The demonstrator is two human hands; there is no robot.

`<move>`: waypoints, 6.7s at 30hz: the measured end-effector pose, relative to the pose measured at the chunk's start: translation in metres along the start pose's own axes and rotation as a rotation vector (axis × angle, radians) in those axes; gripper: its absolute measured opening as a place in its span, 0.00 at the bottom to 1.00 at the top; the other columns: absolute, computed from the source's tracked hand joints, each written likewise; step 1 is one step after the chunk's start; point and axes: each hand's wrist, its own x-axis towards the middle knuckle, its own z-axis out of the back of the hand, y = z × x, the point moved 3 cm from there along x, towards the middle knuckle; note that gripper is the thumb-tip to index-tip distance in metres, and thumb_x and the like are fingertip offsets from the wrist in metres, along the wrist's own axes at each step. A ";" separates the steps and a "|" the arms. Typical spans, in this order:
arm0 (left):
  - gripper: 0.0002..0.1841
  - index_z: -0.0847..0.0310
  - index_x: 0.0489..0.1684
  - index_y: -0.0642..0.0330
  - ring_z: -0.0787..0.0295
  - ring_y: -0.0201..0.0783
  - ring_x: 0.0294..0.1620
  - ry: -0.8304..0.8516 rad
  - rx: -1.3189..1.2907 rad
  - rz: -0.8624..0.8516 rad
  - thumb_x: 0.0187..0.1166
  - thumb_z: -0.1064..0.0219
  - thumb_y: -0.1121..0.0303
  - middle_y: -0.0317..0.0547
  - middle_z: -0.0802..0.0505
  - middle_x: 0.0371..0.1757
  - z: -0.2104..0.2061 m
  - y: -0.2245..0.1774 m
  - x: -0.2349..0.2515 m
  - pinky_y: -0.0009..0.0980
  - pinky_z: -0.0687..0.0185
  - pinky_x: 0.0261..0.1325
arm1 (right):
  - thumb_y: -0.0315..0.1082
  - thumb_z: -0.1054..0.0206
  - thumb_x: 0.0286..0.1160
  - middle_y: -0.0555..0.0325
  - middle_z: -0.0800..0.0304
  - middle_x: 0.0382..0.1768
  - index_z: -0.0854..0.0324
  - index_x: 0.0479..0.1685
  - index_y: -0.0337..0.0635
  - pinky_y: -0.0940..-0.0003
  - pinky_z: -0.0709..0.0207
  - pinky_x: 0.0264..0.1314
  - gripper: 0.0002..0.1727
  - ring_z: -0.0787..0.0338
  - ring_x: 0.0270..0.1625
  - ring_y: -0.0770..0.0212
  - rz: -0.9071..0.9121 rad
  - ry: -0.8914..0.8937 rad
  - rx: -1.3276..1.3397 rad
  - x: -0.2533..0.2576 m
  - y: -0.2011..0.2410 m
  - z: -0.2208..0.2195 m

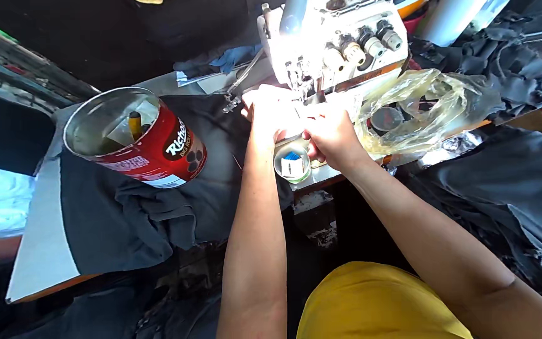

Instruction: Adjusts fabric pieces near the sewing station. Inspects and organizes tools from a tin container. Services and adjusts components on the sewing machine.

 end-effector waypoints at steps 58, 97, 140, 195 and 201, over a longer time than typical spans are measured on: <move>0.17 0.06 0.42 0.48 0.27 0.51 0.74 -0.208 0.002 0.086 0.73 0.28 0.46 0.45 0.10 0.58 -0.007 0.001 0.000 0.58 0.40 0.71 | 0.19 0.30 0.69 0.59 0.24 0.13 0.19 0.40 0.34 0.74 0.27 0.08 0.05 0.27 0.07 0.70 0.199 -0.195 0.163 0.017 -0.011 -0.017; 0.18 0.20 0.67 0.71 0.12 0.49 0.49 -0.316 -0.024 0.223 0.81 0.35 0.75 0.59 0.11 0.52 0.016 0.114 -0.153 0.44 0.17 0.57 | 0.24 0.31 0.74 0.58 0.20 0.18 0.19 0.44 0.36 0.75 0.29 0.11 0.05 0.28 0.09 0.70 0.153 -0.151 0.066 0.010 -0.011 -0.013; 0.06 0.12 0.45 0.71 0.12 0.50 0.48 -0.342 0.034 -0.251 0.76 0.31 0.78 0.59 0.12 0.48 0.017 0.020 -0.096 0.44 0.14 0.53 | 0.26 0.30 0.75 0.54 0.20 0.20 0.19 0.48 0.38 0.69 0.28 0.14 0.08 0.27 0.11 0.64 0.157 -0.133 0.054 0.006 -0.013 -0.011; 0.12 0.09 0.57 0.62 0.08 0.58 0.42 -0.482 0.396 -0.243 0.81 0.35 0.75 0.60 0.10 0.42 0.034 -0.007 -0.098 0.54 0.14 0.43 | 0.29 0.32 0.79 0.47 0.15 0.31 0.19 0.56 0.36 0.65 0.18 0.18 0.11 0.17 0.15 0.61 0.109 -0.115 0.028 0.003 -0.004 -0.009; 0.16 0.12 0.63 0.66 0.10 0.54 0.46 -0.528 0.256 -0.375 0.80 0.38 0.76 0.60 0.11 0.46 0.011 -0.005 -0.102 0.47 0.14 0.47 | 0.34 0.33 0.83 0.48 0.15 0.26 0.19 0.54 0.36 0.65 0.19 0.17 0.11 0.18 0.14 0.61 0.097 -0.091 0.046 0.001 -0.003 -0.008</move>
